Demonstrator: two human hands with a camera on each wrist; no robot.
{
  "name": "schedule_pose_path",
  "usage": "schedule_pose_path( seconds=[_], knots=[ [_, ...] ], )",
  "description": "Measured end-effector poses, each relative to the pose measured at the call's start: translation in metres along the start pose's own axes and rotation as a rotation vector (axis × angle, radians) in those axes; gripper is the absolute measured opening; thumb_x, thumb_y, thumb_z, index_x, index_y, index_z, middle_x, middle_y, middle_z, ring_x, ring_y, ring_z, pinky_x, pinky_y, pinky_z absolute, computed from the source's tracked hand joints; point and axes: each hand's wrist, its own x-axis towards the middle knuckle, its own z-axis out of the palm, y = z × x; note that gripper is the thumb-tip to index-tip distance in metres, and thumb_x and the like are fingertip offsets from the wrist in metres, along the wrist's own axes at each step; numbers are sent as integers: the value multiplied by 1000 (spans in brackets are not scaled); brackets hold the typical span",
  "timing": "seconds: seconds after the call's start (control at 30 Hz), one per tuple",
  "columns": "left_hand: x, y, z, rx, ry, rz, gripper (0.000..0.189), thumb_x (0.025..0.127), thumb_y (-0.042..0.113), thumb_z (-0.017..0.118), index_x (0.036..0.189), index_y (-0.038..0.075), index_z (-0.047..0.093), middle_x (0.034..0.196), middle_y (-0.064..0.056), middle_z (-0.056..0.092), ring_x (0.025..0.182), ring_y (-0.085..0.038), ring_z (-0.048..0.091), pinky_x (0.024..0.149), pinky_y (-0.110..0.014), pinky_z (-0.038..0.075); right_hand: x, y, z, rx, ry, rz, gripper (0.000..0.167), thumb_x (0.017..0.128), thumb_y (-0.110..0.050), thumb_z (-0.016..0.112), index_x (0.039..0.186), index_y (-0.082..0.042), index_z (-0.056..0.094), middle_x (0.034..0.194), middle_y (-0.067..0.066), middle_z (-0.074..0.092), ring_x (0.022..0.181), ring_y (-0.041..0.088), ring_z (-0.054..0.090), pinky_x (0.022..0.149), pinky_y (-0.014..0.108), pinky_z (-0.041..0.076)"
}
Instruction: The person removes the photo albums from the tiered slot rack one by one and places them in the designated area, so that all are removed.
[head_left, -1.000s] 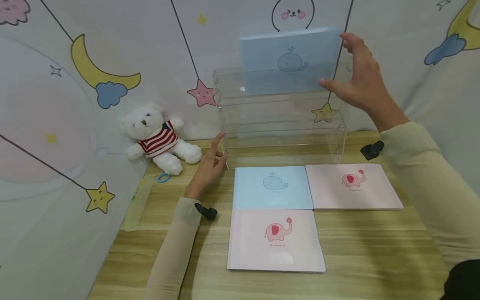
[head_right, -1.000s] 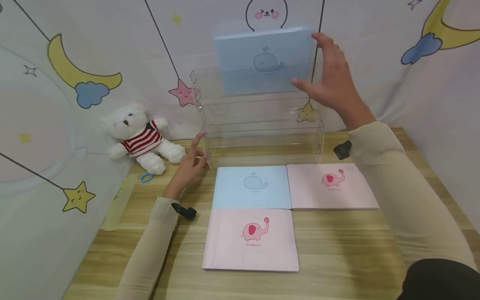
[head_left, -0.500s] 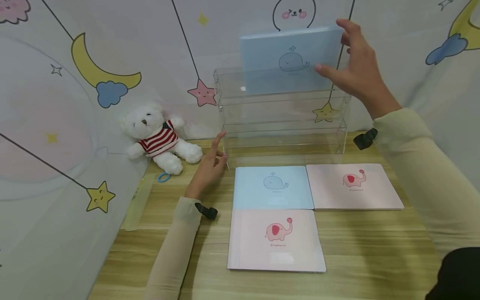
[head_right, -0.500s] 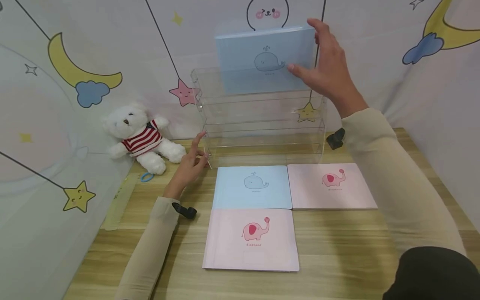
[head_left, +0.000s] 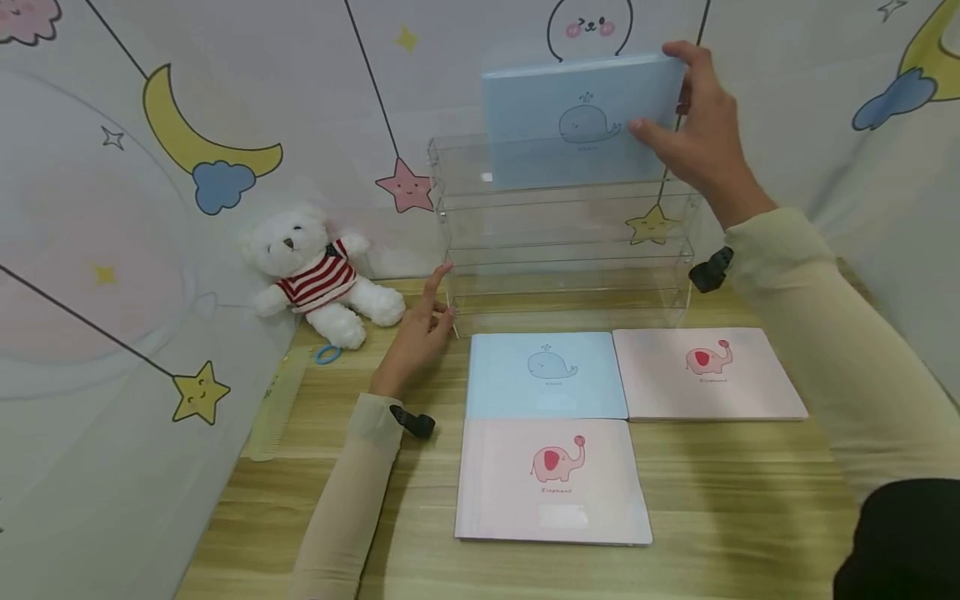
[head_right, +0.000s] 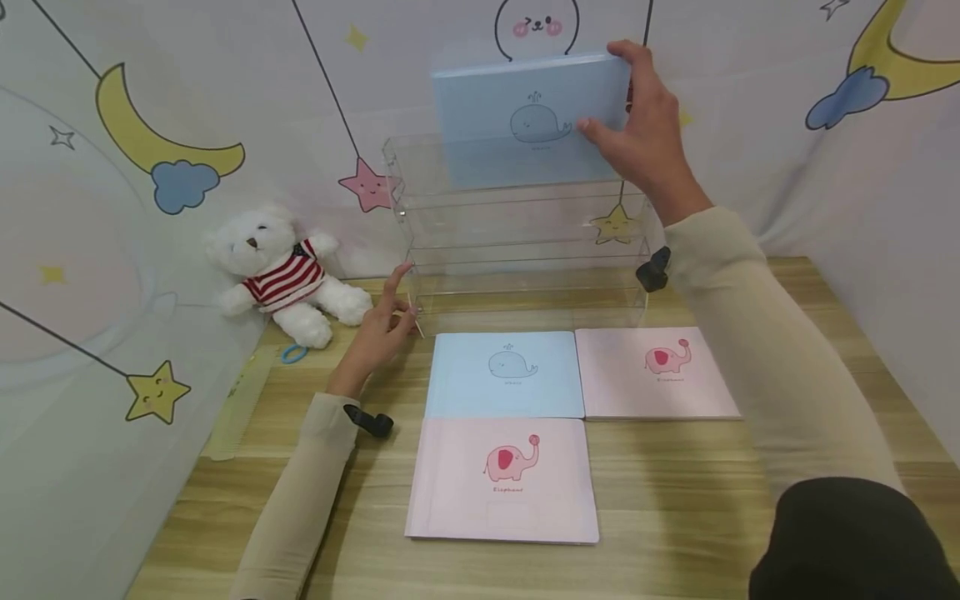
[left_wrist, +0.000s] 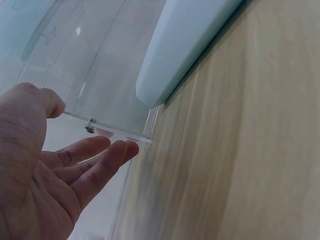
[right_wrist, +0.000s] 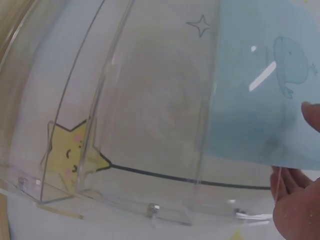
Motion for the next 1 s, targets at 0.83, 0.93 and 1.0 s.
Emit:
schedule_pose_path(
  seconds=[0.83, 0.93, 1.0],
  knots=[
    [1, 2, -1, 6, 1, 4, 70, 115, 26, 48, 170, 48, 10, 119, -22, 76, 75, -29, 76, 73, -41, 56, 19, -11, -10, 203, -91, 63, 57, 104, -14, 71, 153, -37, 55, 160, -1, 52, 135, 16, 55, 127, 43, 42],
    [1, 1, -2, 5, -2, 2, 70, 115, 27, 48, 170, 48, 10, 118, -22, 76, 76, -29, 76, 73, -40, 56, 20, -13, -11, 269, -86, 113, 48, 104, -13, 71, 147, -35, 63, 151, -1, 60, 129, 16, 58, 125, 41, 43],
    [1, 1, -2, 4, -3, -3, 70, 115, 27, 48, 170, 49, 10, 118, -21, 76, 75, -28, 76, 73, -40, 56, 21, -13, -11, 343, -74, 147, 44, 104, -12, 72, 142, -33, 68, 146, -1, 65, 127, 17, 61, 125, 41, 44]
  ],
)
